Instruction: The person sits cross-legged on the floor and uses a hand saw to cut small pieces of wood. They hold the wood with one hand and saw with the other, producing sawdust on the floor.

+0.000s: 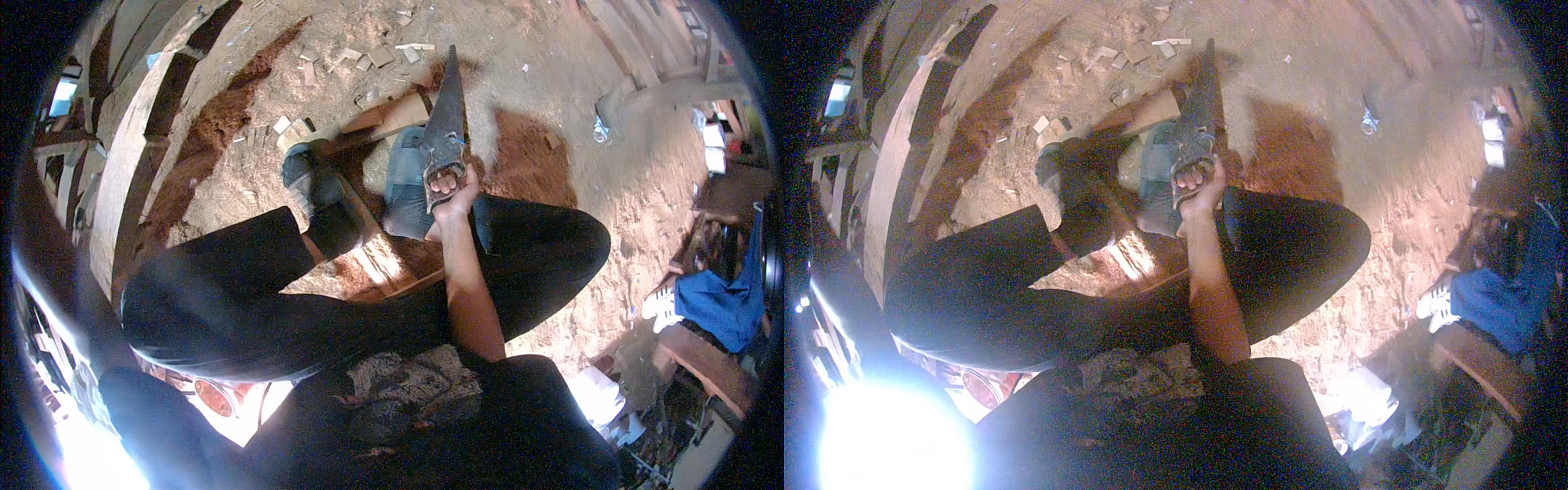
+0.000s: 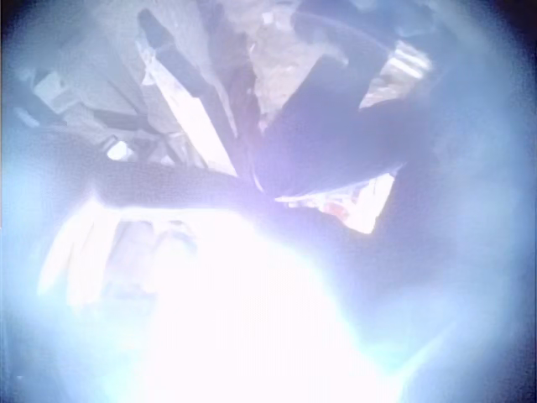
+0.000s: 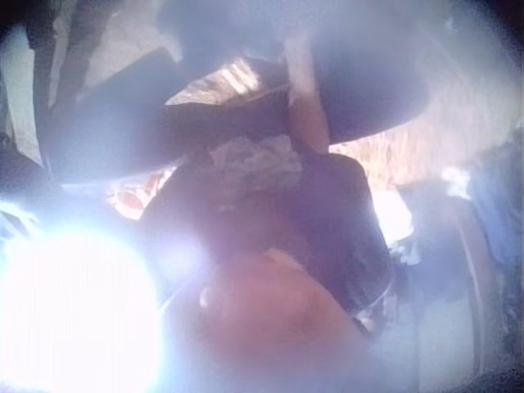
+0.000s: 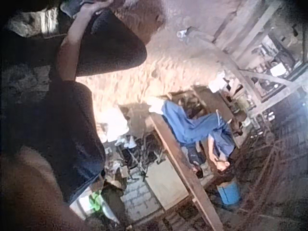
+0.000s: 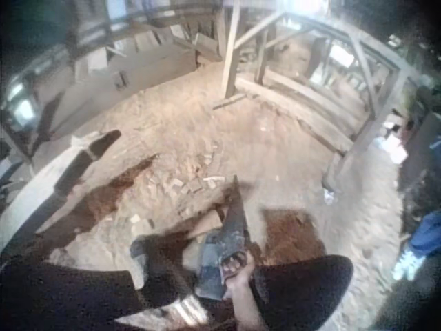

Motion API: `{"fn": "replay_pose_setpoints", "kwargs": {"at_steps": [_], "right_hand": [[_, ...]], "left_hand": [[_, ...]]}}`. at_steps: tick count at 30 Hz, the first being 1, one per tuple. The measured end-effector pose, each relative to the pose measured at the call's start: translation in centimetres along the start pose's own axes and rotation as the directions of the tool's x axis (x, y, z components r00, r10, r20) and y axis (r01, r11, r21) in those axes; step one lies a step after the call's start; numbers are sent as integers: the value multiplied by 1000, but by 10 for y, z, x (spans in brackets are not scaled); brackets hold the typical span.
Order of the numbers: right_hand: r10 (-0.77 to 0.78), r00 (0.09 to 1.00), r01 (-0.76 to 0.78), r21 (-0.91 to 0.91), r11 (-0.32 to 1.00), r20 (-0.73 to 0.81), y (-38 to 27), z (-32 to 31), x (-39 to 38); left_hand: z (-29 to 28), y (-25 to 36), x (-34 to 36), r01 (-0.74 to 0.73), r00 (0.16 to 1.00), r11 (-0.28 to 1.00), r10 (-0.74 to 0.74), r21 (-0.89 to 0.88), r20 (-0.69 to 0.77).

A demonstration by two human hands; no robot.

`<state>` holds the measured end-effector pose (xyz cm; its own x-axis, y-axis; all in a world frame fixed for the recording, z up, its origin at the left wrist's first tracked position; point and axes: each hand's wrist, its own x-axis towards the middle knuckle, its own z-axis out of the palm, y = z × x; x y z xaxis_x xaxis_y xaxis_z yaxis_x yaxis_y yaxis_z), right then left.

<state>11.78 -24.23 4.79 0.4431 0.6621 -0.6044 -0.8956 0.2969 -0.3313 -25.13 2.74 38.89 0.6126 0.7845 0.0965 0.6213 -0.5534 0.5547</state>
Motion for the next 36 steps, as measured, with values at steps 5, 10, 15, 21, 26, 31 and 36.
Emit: {"fn": "replay_pose_setpoints", "kwargs": {"at_steps": [5, 10, 15, 21, 26, 31, 36], "right_hand": [[-8, 997, 3, -65, 998, -78, 7, -13, 4], [30, 997, -26, -57, 998, 78, -2, -22, -6], [40, 981, -28, -65, 997, 191, -1, -32, -3], [80, 975, -95, 62, 994, 209, -6, -39, 14], [104, 994, -105, 7, 994, 39, 0, -16, 5], [130, 987, -129, 20, 991, -92, -4, -8, 3], [84, 996, -84, -36, 996, 13, -6, -30, 16]], "left_hand": [[-57, 32, -139, 88, 985, 995, -80, 42, -150], [-63, 28, -205, 136, 960, 990, -124, 30, -251], [-52, 20, -205, 106, 958, 994, -99, 14, -269], [-29, 21, -169, -1, 970, 1000, -5, -23, -243], [-13, 35, -129, -132, 970, 991, 122, -34, -209], [11, 59, -84, -318, 937, 946, 304, -62, -175], [29, 89, -37, -495, 862, 866, 480, -72, -162]]}}
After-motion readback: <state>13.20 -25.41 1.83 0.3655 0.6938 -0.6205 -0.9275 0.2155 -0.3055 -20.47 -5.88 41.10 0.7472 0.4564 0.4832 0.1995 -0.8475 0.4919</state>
